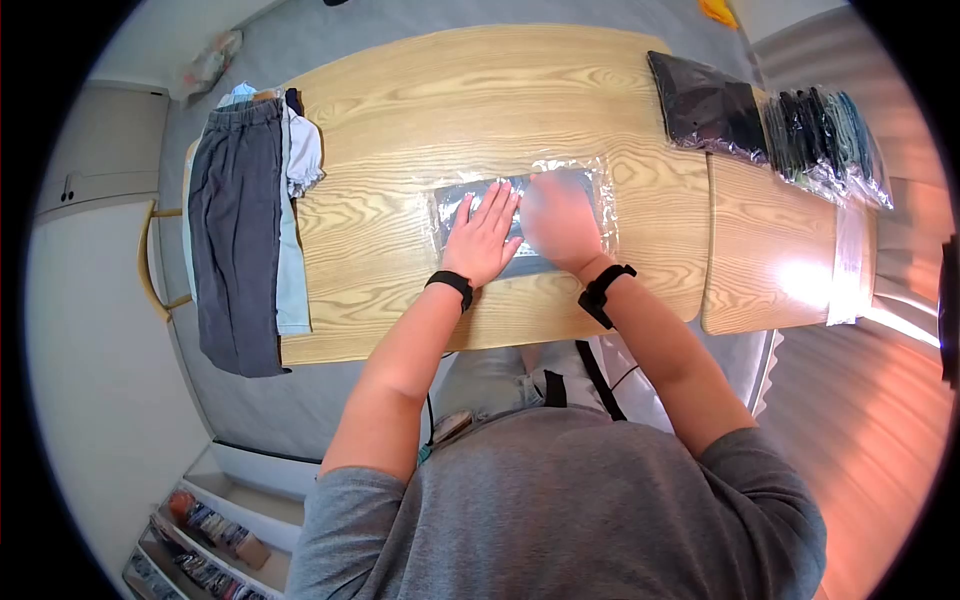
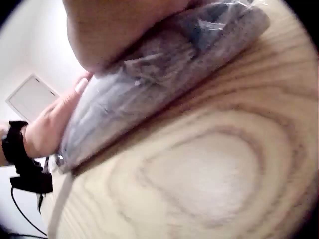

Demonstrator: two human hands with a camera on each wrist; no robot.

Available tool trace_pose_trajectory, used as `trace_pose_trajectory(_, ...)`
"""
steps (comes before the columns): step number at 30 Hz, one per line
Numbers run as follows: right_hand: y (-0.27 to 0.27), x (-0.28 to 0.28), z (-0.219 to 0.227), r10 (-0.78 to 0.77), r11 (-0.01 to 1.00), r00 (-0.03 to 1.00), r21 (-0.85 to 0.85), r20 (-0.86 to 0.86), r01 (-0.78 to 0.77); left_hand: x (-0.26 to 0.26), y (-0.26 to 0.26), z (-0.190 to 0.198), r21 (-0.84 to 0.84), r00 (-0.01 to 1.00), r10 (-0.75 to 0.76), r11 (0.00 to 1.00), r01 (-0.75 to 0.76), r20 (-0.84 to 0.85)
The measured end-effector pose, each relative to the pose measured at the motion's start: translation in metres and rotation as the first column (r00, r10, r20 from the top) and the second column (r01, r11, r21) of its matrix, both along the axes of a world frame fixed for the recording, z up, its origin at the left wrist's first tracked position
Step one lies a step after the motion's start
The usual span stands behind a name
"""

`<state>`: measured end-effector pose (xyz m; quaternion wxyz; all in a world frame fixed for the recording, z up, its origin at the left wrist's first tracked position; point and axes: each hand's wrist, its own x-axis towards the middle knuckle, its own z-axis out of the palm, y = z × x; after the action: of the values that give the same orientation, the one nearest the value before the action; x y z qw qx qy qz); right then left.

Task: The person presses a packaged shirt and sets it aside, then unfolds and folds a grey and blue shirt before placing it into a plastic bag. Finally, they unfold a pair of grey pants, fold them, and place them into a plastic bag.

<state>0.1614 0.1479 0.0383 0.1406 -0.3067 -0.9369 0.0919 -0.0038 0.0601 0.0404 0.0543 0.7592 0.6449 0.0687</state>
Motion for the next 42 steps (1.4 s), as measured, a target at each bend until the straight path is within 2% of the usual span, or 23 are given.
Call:
trace_pose_trajectory(9,-0.003,0.0,-0.004,-0.027,0.998,0.999,-0.051,0.035,0.029,-0.002,0.002,-0.009,-0.083,0.996,-0.002,0.997,0.009,0.088)
trace_pose_trajectory(14,-0.002,-0.002,-0.01,-0.026,0.997,0.997,-0.072,0.071,0.031,-0.001,0.004,-0.015,-0.091,0.997,0.003,0.996,0.004,0.075)
trace_pose_trajectory(29,-0.002,-0.002,-0.012,-0.024,0.997,0.996,-0.07,0.081,0.029,0.0,0.004,-0.017,-0.059,0.997,0.026,0.998,-0.022,0.068)
trace_pose_trajectory(31,0.0,-0.003,-0.004,-0.005,0.99,0.997,-0.141,0.079,0.016,-0.002,0.004,-0.014,-0.046,0.993,0.017,0.999,-0.012,0.121)
trace_pose_trajectory(35,-0.011,-0.005,0.014,-0.038,0.997,0.993,-0.06,0.113,0.045,-0.007,0.004,-0.007,-0.03,0.979,0.015,0.999,-0.009,0.202)
trace_pose_trajectory(37,-0.023,-0.011,0.012,-0.141,0.989,0.987,0.059,0.075,0.137,-0.01,0.004,-0.003,-0.005,0.969,0.032,0.999,-0.032,0.246)
trace_pose_trajectory(39,-0.025,-0.013,0.008,-0.148,0.988,0.989,0.053,0.032,0.146,-0.009,-0.001,-0.001,0.008,0.982,0.021,1.0,-0.023,0.187)
trace_pose_trajectory(41,-0.023,-0.012,0.0,-0.134,0.99,0.99,0.042,0.037,0.132,-0.003,-0.008,-0.002,0.116,0.997,-0.033,0.993,0.025,0.066)
trace_pose_trajectory(42,-0.021,-0.011,0.0,-0.135,0.99,0.99,0.04,0.037,0.134,-0.001,-0.006,-0.005,0.111,0.996,-0.036,0.993,0.027,0.082)
